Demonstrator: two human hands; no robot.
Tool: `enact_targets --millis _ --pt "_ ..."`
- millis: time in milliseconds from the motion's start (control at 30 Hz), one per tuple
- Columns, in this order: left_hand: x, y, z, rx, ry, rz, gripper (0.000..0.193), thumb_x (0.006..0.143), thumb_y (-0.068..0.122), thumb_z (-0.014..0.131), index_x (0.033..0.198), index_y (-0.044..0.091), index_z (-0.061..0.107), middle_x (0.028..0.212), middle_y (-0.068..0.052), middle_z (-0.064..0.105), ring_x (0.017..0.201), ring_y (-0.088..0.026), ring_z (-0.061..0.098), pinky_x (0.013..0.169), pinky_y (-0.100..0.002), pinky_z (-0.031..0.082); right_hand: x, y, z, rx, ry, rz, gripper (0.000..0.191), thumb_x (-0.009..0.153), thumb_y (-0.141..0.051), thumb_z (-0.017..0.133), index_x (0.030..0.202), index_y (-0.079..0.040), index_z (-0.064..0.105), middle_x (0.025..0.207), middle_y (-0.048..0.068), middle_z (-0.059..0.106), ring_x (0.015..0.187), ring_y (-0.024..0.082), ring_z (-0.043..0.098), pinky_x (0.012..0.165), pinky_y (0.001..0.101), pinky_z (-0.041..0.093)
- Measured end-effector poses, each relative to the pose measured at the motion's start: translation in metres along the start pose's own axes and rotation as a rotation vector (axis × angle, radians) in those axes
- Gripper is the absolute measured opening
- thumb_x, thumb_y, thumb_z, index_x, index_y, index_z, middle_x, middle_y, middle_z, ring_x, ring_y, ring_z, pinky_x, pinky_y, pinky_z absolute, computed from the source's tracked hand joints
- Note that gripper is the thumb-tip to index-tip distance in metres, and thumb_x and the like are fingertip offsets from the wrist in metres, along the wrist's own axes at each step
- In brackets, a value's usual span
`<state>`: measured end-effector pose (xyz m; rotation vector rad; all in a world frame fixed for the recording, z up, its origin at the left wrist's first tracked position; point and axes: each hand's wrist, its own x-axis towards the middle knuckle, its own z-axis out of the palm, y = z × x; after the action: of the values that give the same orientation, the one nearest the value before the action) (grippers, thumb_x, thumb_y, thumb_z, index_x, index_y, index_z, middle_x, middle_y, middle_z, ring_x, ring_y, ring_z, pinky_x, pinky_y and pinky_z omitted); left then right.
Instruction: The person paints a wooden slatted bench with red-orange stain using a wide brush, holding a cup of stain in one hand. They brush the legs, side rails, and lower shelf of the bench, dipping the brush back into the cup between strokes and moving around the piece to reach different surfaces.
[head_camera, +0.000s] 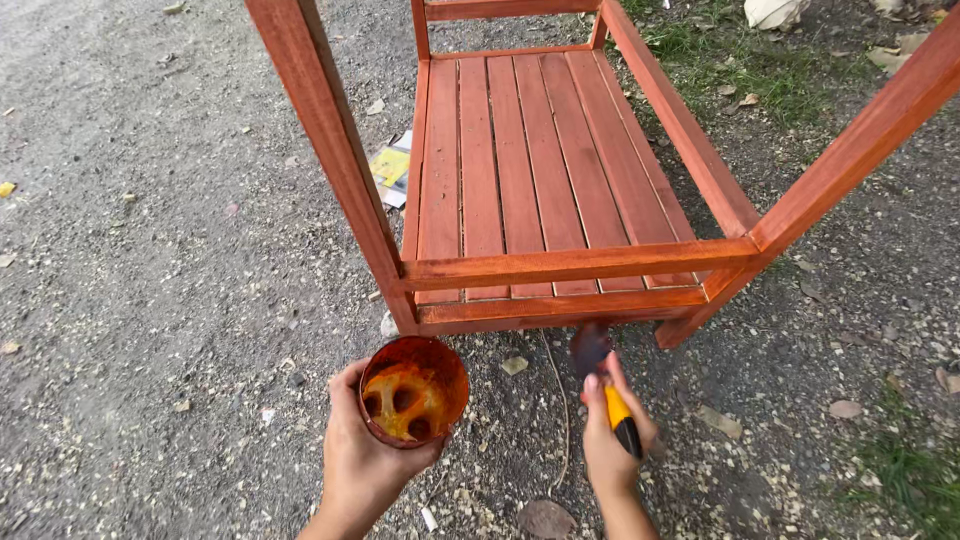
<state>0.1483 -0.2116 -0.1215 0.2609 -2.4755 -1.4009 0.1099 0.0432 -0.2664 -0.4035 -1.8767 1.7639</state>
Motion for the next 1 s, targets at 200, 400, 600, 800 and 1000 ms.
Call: enact_targets --millis 200,400,600,800,1000 --pt "0.002 -0.007 0.011 0.088 -0.058 0.179 0.107 0.04 0.017 0.099 0.133 0.009 0.047 0.121 -0.013 0.065 0.112 -0.031 0.067 0.093 -0.04 0.056 0.018 -0.087 -0.063 0.159 -0.33 0.093 0.05 0.091 -0.018 0.069 0.139 -0.005 0.065 0.113 0.009 0.077 0.09 0.015 0.074 0.08 0.0296 0.06" --pt "-0.001 -0.003 0.019 0.043 -0.051 0.63 0.109 0.048 0.032 0.104 0.134 0.004 0.044 0.133 -0.017 0.06 0.121 -0.034 0.059 0.105 -0.047 0.047 0.024 -0.167 -0.037 -0.129 -1.003 -0.323 0.052 0.076 -0.017 0.085 0.125 -0.008 0.071 0.101 0.008 0.086 0.088 0.018 0.08 0.075 0.0306 0.065" --pt "-0.008 0.006 0.021 0.137 -0.081 0.77 0.093 0.057 0.029 0.097 0.133 0.005 0.049 0.137 -0.012 0.062 0.134 -0.033 0.058 0.119 -0.055 0.036 0.007 -0.173 0.016 -0.283 -1.155 -0.652 0.029 0.071 -0.014 0.082 0.099 -0.008 0.076 0.088 0.012 0.08 0.08 0.027 0.078 0.071 0.0366 0.061" --pt "-0.007 0.004 0.012 0.421 -0.019 0.959 0.074 0.073 0.019 0.091 0.135 0.011 0.052 0.142 -0.005 0.064 0.141 -0.026 0.059 0.126 -0.055 0.033 -0.003 -0.162 0.015 -0.401 -1.212 -0.564 0.026 0.068 -0.008 0.077 0.093 -0.007 0.075 0.087 0.012 0.079 0.079 0.027 0.078 0.071 0.0371 0.061" --pt "-0.001 0.015 0.028 0.14 -0.11 0.288 0.098 0.046 0.028 0.099 0.129 0.009 0.049 0.12 -0.015 0.065 0.114 -0.032 0.063 0.099 -0.044 0.051 0.011 -0.15 -0.032 -0.197 -0.909 -0.146 0.047 0.074 -0.009 0.083 0.12 -0.007 0.077 0.1 0.01 0.087 0.083 0.018 0.083 0.071 0.0317 0.066"
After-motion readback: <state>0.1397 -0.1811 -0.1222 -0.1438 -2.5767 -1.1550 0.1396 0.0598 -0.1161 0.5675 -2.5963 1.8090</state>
